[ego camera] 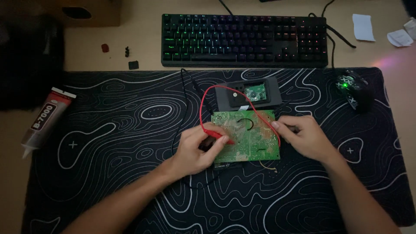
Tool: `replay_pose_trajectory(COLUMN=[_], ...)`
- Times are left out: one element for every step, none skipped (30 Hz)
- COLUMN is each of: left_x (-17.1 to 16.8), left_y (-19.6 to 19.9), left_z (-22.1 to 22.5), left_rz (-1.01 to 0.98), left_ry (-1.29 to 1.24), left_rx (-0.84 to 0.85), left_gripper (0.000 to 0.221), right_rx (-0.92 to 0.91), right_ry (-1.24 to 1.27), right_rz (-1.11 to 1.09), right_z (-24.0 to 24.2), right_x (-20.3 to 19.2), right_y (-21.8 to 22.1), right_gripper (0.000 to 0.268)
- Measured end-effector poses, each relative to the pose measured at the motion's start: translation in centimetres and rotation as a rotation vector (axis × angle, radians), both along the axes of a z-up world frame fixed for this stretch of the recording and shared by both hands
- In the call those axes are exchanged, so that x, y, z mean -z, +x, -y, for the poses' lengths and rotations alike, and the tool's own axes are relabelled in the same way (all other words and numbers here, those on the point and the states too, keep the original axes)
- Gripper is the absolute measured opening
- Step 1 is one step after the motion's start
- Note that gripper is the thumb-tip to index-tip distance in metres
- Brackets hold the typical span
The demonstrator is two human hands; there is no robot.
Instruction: Testing points on a circuit board using a multimeter probe
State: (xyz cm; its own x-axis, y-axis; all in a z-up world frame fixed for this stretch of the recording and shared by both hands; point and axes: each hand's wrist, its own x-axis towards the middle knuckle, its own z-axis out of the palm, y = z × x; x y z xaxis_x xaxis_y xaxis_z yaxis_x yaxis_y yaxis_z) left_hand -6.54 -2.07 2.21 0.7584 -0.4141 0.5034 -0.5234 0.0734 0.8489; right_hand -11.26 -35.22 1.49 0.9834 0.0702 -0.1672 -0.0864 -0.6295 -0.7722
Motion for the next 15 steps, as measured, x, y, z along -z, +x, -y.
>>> replay_pose_trajectory(left_x=[0.1,0.0,-0.1,-0.2,0.1,0.3,0.5,0.5,0.5,0.5,0.4,0.4,0.3,0.5,0.7], left_y=[0.1,0.0,-0.1,0.0,0.0,0.0,0.0,0.0,0.1,0.0,-0.2,-0.1,0.0,0.0,0.0], left_z=[0.0,-0.1,-0.1,-0.1,0.0,0.1,0.2,0.3,0.3,0.4,0.2,0.2,0.3,0.2,0.0], left_rz=[0.006,0.004,-0.007,-0.015,-0.015,-0.008,-0.002,0.000,0.000,-0.003,-0.004,0.000,0.004,0.004,-0.007], left_ry=[0.010,0.011,0.013,0.014,0.013,0.008,0.004,0.004,0.000,-0.003,-0.003,0.009,0.022,0.021,0.026], left_rx=[0.004,0.000,0.010,0.023,0.023,0.008,-0.007,-0.010,-0.010,-0.010,-0.015,-0.011,-0.007,-0.004,0.003], left_gripper=[0.004,0.004,0.005,0.006,0.006,0.006,0.006,0.006,0.006,0.006,0.006,0.006,0.006,0.006,0.007], right_rx=[0.001,-0.003,-0.006,-0.005,-0.005,0.001,0.006,0.003,-0.005,-0.013,-0.018,-0.015,-0.011,-0.009,-0.009], right_ry=[0.005,0.006,-0.005,-0.018,-0.019,-0.014,-0.010,-0.010,-0.019,-0.028,-0.028,-0.021,-0.015,-0.015,-0.010], right_rz=[-0.002,-0.005,-0.008,-0.009,-0.009,-0.005,-0.001,0.000,0.011,0.019,0.017,0.014,0.010,0.009,0.017], right_z=[0.1,0.0,0.0,0.0,-0.1,-0.2,-0.3,0.0,0.2,0.5,0.5,0.6,0.7,0.3,0.0], right_x=[0.2,0.2,0.1,0.1,0.0,-0.1,-0.2,0.0,0.3,0.6,0.8,1.0,1.2,0.5,-0.1], right_y=[0.0,0.0,0.1,0.1,0.1,0.0,-0.1,0.0,0.0,-0.1,-0.1,-0.1,-0.1,-0.2,-0.2], right_gripper=[0.037,0.037,0.038,0.038,0.038,0.038,0.038,0.038,0.040,0.041,0.041,0.041,0.041,0.041,0.041])
